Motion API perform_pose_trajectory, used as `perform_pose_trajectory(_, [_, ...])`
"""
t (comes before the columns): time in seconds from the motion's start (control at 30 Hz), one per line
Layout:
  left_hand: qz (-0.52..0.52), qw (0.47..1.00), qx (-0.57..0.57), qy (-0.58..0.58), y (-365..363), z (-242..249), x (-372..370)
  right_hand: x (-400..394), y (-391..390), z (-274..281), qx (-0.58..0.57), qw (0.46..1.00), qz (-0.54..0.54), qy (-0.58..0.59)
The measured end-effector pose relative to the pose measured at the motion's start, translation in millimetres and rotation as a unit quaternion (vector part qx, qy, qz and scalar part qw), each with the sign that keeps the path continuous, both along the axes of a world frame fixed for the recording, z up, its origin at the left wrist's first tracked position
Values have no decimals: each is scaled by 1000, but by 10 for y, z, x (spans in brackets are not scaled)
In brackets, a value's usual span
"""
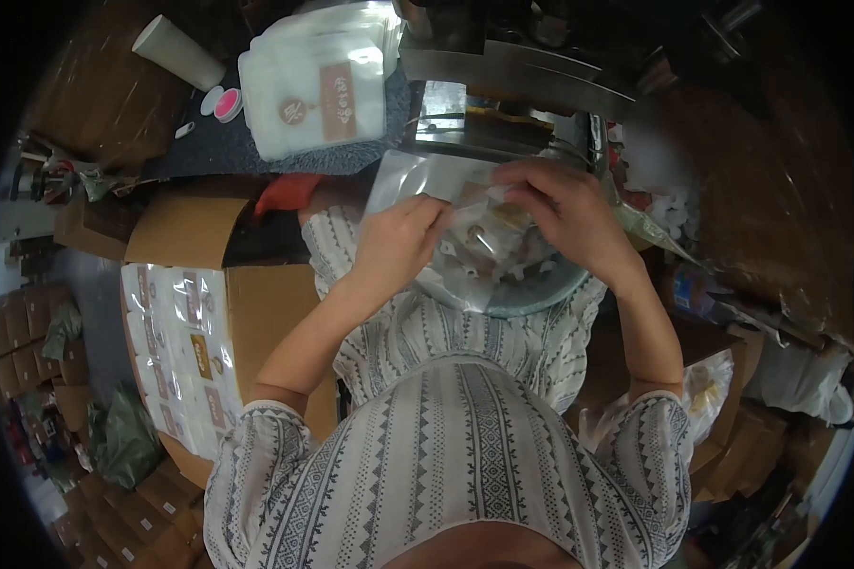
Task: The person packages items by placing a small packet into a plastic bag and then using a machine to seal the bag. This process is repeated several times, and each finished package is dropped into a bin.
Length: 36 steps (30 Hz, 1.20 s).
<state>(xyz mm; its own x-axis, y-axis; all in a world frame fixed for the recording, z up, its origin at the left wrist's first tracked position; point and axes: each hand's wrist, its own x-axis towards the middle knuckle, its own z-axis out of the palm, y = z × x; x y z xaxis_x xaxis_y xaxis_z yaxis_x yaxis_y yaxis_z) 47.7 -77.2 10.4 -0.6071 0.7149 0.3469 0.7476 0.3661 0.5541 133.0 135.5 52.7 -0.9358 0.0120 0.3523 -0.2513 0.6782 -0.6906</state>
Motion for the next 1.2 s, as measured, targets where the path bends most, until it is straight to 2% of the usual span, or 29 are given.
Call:
perform_pose_trajectory(0.07, [-37, 999, 14, -27, 73, -43, -28, -2, 0, 38, -104, 982, -64, -148])
perform_pose_trajectory(0.1, [-52, 991, 10, -120, 147, -49, -50, -9, 12, -10, -103, 982, -64, -147])
perform_pose_trajectory(0.13, [-66, 975, 6, -213, 216, -57, -76, -14, 34, -107, -108, 984, -114, -79])
perform_pose_trajectory(0.17, [-65, 975, 8, -211, 291, -68, -122, -17, 68, -154, -113, 980, -162, -10])
perform_pose_trajectory(0.23, [-27, 870, 18, -492, 448, -100, -254, 59, 181, -92, -112, 979, -169, -16])
perform_pose_trajectory(0.27, [-28, 870, 18, -492, 512, -138, -330, 123, 239, -59, -113, 977, -178, -26])
perform_pose_trajectory(0.3, [-31, 837, 55, -543, 575, -166, -405, 188, 282, -34, -112, 977, -180, -26])
perform_pose_trajectory(0.33, [-33, 801, 92, -591, 624, -185, -450, 249, 324, -7, -55, 982, -180, -23])
perform_pose_trajectory(0.37, [-33, 800, 92, -592, 663, -200, -463, 299, 379, 11, 1, 984, -179, -20])
perform_pose_trajectory(0.4, [-5, 788, 98, -607, 701, -157, -463, 331, 450, 25, 0, 984, -178, -21])
perform_pose_trajectory(0.47, [26, 777, 103, -621, 700, -111, -442, 383, 610, 21, 124, 938, -311, -86])
perform_pose_trajectory(0.5, [18, 788, 113, -606, 685, -94, -415, 398, 720, -82, 121, 939, -311, -84])
perform_pose_trajectory(0.57, [12, 797, 121, -592, 601, -106, -422, 419, 898, -350, 287, 885, -328, -162])
perform_pose_trajectory(0.6, [73, 907, 139, -392, 501, -133, -543, 389, 941, -339, 288, 886, -329, -157])
perform_pose_trajectory(0.63, [132, 965, 149, -170, 383, -167, -670, 357, 973, -328, 249, 899, -324, -161])
perform_pose_trajectory(0.67, [134, 965, 146, -170, 209, -206, -788, 355, 970, -331, 208, 910, -317, -170])
perform_pose_trajectory(0.7, [207, 973, 7, 97, 21, -252, -906, 359, 965, -299, 205, 910, -316, -174])
perform_pose_trajectory(0.73, [260, 888, -130, 357, -74, -298, -970, 340, 973, -223, 173, 920, -287, -203])
perform_pose_trajectory(0.77, [261, 887, -131, 357, -148, -377, -899, 318, 973, -181, 140, 928, -256, -231])
perform_pose_trajectory(0.83, [164, 930, -110, 311, -303, -465, -718, 282, 976, -184, 151, 925, -267, -223])
perform_pose_trajectory(0.87, [162, 930, -112, 309, -378, -448, -721, 308, 964, -201, 164, 920, -278, -222])
perform_pose_trajectory(0.9, [169, 952, -113, 228, -478, -382, -717, 357, 981, -264, 163, 920, -274, -228])
perform_pose_trajectory(0.93, [178, 967, -111, 146, -533, -315, -701, 399, 1031, -347, 190, 931, -263, -167])
perform_pose_trajectory(0.97, [182, 966, -111, 144, -550, -254, -650, 404, 1066, -391, 215, 938, -251, -102])
perform_pose_trajectory(1.0, [200, 972, -74, 103, -556, -185, -590, 392, 995, -244, 218, 939, -248, -99])
perform_pose_trajectory(1.07, [217, 974, -39, 61, -524, -55, -457, 382, 653, 161, -17, 944, -253, -213])
perform_pose_trajectory(1.1, [199, 978, -10, 69, -465, 0, -363, 337, 520, 172, -19, 943, -253, -216])
perform_pose_trajectory(1.17, [177, 981, 20, 78, -347, 93, -239, 251, 279, 198, -226, 956, -146, -116])
perform_pose_trajectory(1.2, [156, 984, 33, 73, -292, 133, -198, 198, 175, 169, -226, 956, -148, -115])
